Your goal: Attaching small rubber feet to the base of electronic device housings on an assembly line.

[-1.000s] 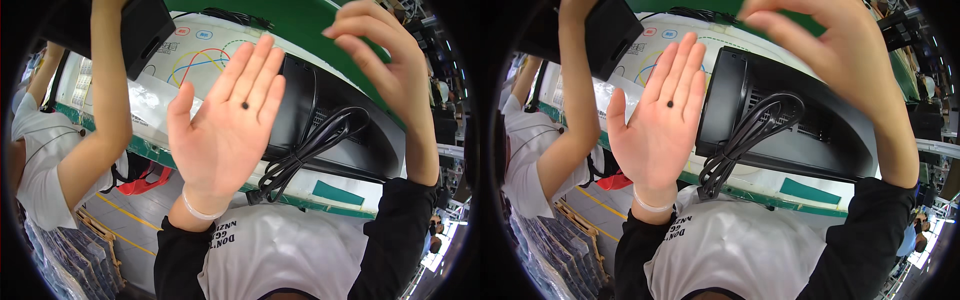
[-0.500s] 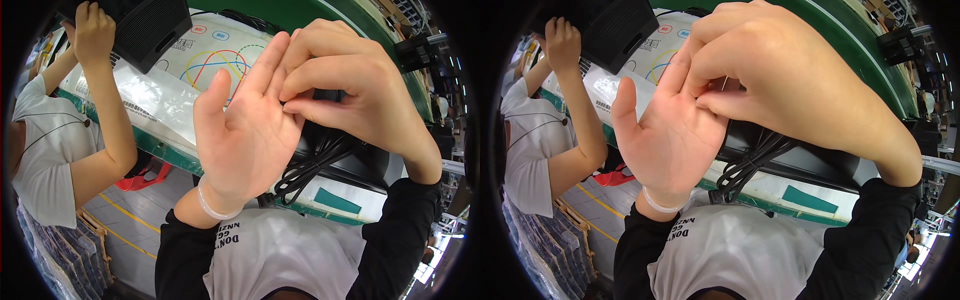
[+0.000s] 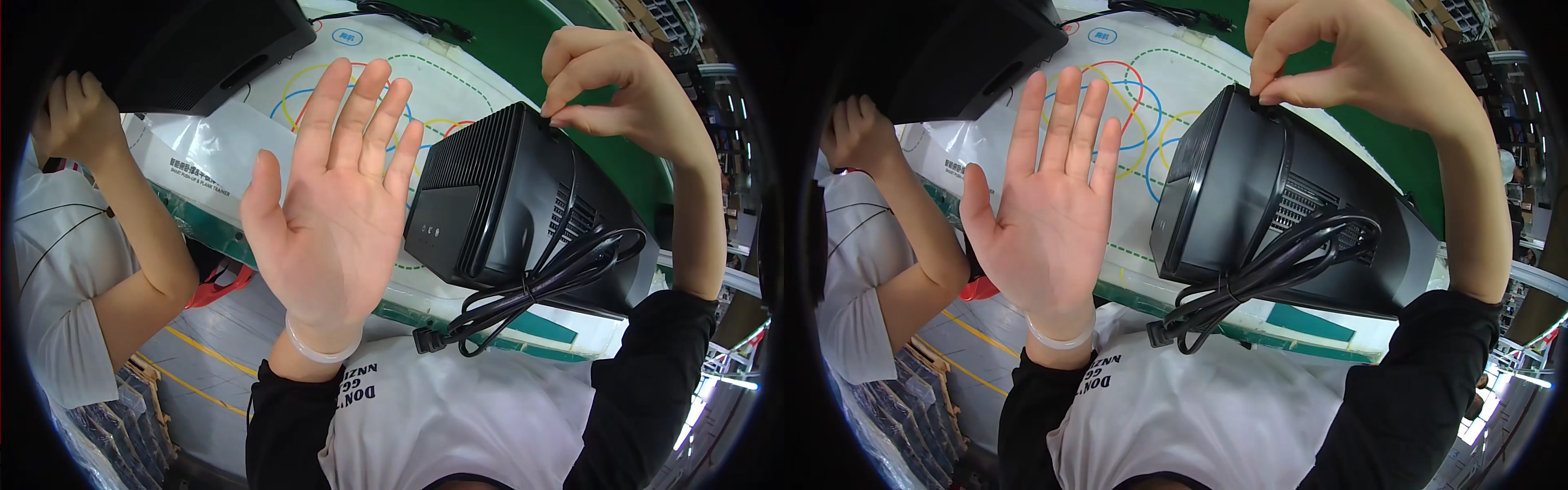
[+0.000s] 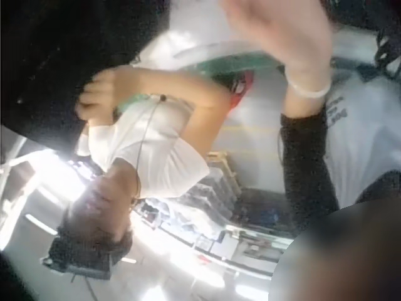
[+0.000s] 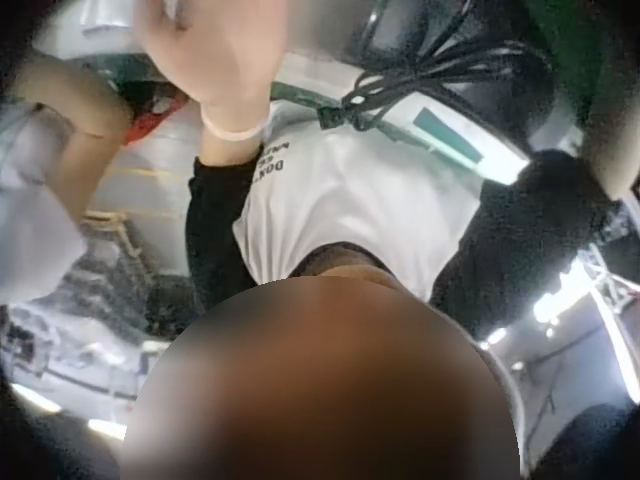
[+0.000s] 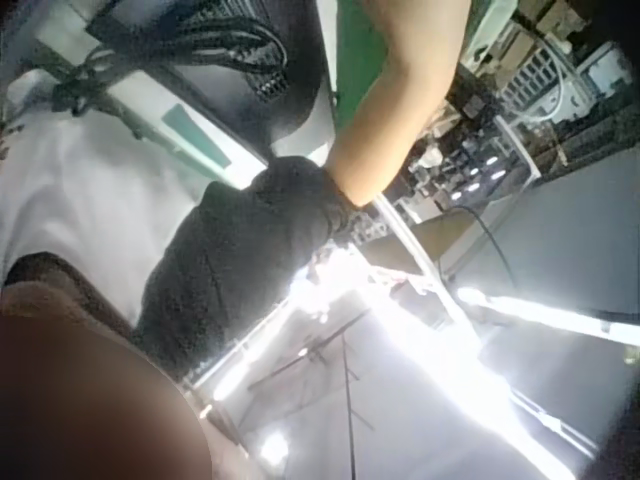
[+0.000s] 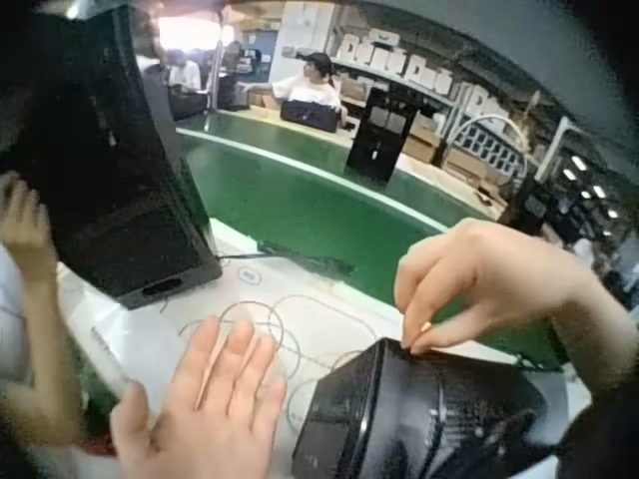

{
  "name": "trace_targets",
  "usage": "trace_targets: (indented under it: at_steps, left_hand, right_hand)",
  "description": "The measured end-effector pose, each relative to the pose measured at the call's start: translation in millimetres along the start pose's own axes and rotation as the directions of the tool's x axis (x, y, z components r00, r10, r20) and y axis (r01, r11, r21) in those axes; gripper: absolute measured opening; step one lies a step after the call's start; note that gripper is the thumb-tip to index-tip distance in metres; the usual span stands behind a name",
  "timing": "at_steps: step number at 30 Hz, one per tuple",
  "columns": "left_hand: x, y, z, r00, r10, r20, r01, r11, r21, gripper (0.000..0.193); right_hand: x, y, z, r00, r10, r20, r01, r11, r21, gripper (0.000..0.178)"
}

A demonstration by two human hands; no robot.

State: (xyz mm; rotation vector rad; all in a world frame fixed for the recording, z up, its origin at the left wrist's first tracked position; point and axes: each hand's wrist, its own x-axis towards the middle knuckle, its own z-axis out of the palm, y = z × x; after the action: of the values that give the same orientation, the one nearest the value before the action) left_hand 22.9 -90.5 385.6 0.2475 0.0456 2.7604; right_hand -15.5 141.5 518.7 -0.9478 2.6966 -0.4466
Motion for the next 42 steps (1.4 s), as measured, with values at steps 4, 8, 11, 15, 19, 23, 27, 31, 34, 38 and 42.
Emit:
trace_targets:
  at_steps: [4, 8, 11, 15, 19, 23, 27, 31, 34, 38, 42]
  left_hand:
    - [-3, 3, 2, 1.000, 0.002, -0.018, -0.002, 1.000, -0.018, 0.070]
    - [-6, 6, 2, 1.000, 0.009, -0.026, -0.009, 1.000, -0.021, 0.069]
    - [-6, 4, -1, 0.999, 0.003, -0.040, -0.005, 0.999, -0.041, 0.069]
    - [-4, 3, 1, 0.998, 0.009, -0.062, -0.014, 0.998, -0.068, 0.067]
    - [6, -7, 3, 0.998, 0.008, -0.062, -0.012, 0.998, -0.069, 0.065]
    - [27, -33, 21, 0.998, 0.027, -0.057, -0.031, 0.996, -0.078, 0.058]
    - [29, -32, 18, 0.998, 0.040, -0.050, -0.043, 0.997, -0.063, 0.051]
    - [17, -11, -7, 0.997, 0.068, -0.039, -0.070, 0.996, -0.050, 0.047]
    - [11, -8, -12, 0.992, 0.094, -0.085, -0.096, 0.995, -0.022, 0.051]
    - [10, -8, -15, 0.995, 0.093, -0.048, -0.092, 0.995, 0.027, 0.048]
    - [11, -8, -15, 0.995, 0.099, -0.034, -0.097, 0.994, 0.047, 0.047]
  right_hand:
    - [5, -2, 1, 0.998, -0.037, 0.054, 0.033, 0.997, 0.065, 0.016]
    - [7, -7, 1, 0.997, -0.025, 0.070, 0.020, 0.997, 0.077, 0.016]
    - [7, -8, 2, 0.996, -0.051, 0.075, 0.049, 0.998, 0.033, 0.015]
    - [10, -13, -1, 0.994, -0.019, 0.103, 0.020, 1.000, -0.010, 0.014]
    - [9, -10, -11, 0.987, 0.019, 0.159, -0.002, 0.994, -0.105, 0.014]
    - [-5, 7, -44, 0.990, -0.012, 0.138, 0.036, 0.985, -0.171, 0.016]
    - [-1, 17, -48, 0.981, 0.067, 0.184, -0.061, 0.997, -0.039, 0.022]
    - [23, 22, -28, 0.965, 0.036, 0.259, -0.083, 0.982, 0.173, 0.024]
    - [24, 26, -25, 0.965, -0.030, 0.262, -0.028, 0.976, 0.216, 0.023]
    - [16, 25, -31, 0.958, -0.030, 0.287, -0.033, 0.977, 0.212, 0.022]
    - [7, 15, -30, 0.981, 0.093, 0.170, -0.130, 0.966, 0.225, 0.015]
